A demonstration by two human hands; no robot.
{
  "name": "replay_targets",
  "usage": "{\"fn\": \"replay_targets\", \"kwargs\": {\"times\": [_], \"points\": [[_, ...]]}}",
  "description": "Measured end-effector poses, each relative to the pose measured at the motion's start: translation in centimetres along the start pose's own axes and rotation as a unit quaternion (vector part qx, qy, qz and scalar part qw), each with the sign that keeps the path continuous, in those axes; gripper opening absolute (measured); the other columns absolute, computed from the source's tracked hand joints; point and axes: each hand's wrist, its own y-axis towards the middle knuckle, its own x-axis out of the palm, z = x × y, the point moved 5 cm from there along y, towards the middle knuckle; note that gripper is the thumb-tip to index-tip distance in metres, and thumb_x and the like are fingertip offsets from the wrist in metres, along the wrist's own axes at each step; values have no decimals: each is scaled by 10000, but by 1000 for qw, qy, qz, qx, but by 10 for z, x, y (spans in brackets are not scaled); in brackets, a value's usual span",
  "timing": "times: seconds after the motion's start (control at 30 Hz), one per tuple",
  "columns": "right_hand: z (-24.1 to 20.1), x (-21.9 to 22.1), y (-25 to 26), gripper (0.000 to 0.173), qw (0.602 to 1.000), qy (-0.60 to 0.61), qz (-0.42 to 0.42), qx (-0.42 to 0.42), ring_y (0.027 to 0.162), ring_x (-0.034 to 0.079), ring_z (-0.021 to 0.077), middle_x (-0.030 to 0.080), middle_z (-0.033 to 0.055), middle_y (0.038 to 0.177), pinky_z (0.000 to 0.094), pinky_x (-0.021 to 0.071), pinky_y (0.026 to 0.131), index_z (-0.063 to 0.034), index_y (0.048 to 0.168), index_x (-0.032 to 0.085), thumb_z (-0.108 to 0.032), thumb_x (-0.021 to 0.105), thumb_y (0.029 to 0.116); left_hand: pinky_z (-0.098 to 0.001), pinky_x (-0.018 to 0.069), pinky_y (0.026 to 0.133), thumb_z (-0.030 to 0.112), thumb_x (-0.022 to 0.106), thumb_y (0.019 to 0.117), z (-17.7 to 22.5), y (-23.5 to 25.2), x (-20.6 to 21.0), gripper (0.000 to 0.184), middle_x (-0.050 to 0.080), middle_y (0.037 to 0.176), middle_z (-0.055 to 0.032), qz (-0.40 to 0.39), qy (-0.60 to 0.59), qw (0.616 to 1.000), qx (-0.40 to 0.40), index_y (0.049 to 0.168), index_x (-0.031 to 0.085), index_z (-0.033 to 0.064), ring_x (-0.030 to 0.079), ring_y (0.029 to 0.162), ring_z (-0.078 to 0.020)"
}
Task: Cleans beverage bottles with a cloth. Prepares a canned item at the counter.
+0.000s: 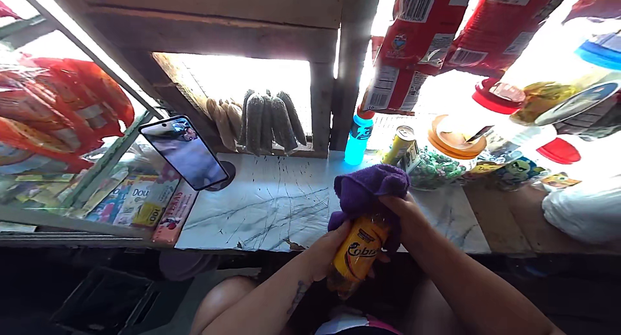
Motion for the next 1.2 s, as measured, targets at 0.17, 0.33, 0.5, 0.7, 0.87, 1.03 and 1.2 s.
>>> {"fn": "replay_targets", "kwargs": {"times": [0.17, 0.33, 0.5, 0.7, 0.87, 1.03, 1.2], "points": [[-15, -19, 15, 260, 988, -37, 147, -22, 745, 710, 123, 720, 50, 822, 314, 616, 692, -87, 1073, 644, -220, 719, 863, -358, 621, 770, 578, 603, 931, 10, -13, -14, 721, 704, 1165, -80, 178, 145, 973, -33, 1418, 435, 73, 729, 920, -202], [0, -17, 16, 314, 982, 6, 178, -55, 773, 703, 126, 703, 47, 840, 326, 612, 718, -82, 1118, 605, -297, 693, 907, -264, 586, 616, 472, 615, 915, 12, -24, -14, 594, 689, 1009, -17, 271, 164, 948, -14, 1338, 424, 101, 687, 734, -109], [51, 25, -28, 722, 993, 4, 90, -73, 879, 708, 77, 720, -22, 954, 314, 613, 811, -60, 1203, 529, -593, 788, 792, -217, 542, 532, 759, 681, 759, 12, -38, -10, 714, 722, 885, 4, 232, 52, 971, 26, 1171, 629, 179, 659, 645, -70], [38, 36, -28, 676, 1000, -17, 24, -7, 847, 701, 52, 704, -48, 939, 276, 605, 784, -53, 1236, 466, -400, 833, 787, -253, 592, 639, 644, 334, 1012, 23, -41, -8, 607, 747, 864, 16, 232, 210, 949, 30, 1131, 602, 113, 702, 709, -82], [21, 20, -11, 738, 999, -4, 31, 23, 862, 703, 76, 697, -9, 966, 281, 608, 795, -39, 1289, 434, -376, 830, 765, -234, 592, 721, 328, 359, 1097, 33, -45, -18, 450, 696, 798, 59, 278, 442, 843, 129, 1000, 674, 22, 676, 741, -9], [28, 5, 2, 839, 996, 65, 44, 46, 882, 718, 159, 707, 84, 986, 357, 615, 806, -36, 1321, 460, -632, 736, 801, -221, 591, 688, 373, 585, 1015, 43, -45, -15, 286, 714, 814, 80, 252, 438, 846, 170, 1037, 675, 102, 684, 720, -20], [35, 8, -1, 685, 994, 63, 85, 28, 901, 714, 141, 701, 82, 1005, 340, 612, 825, -10, 1353, 430, -533, 599, 944, -256, 610, 827, 600, 709, 851, 7, -30, -3, 917, 713, 1088, -8, 227, 415, 872, 121, 1368, 399, -90, 704, 928, -30]]}}
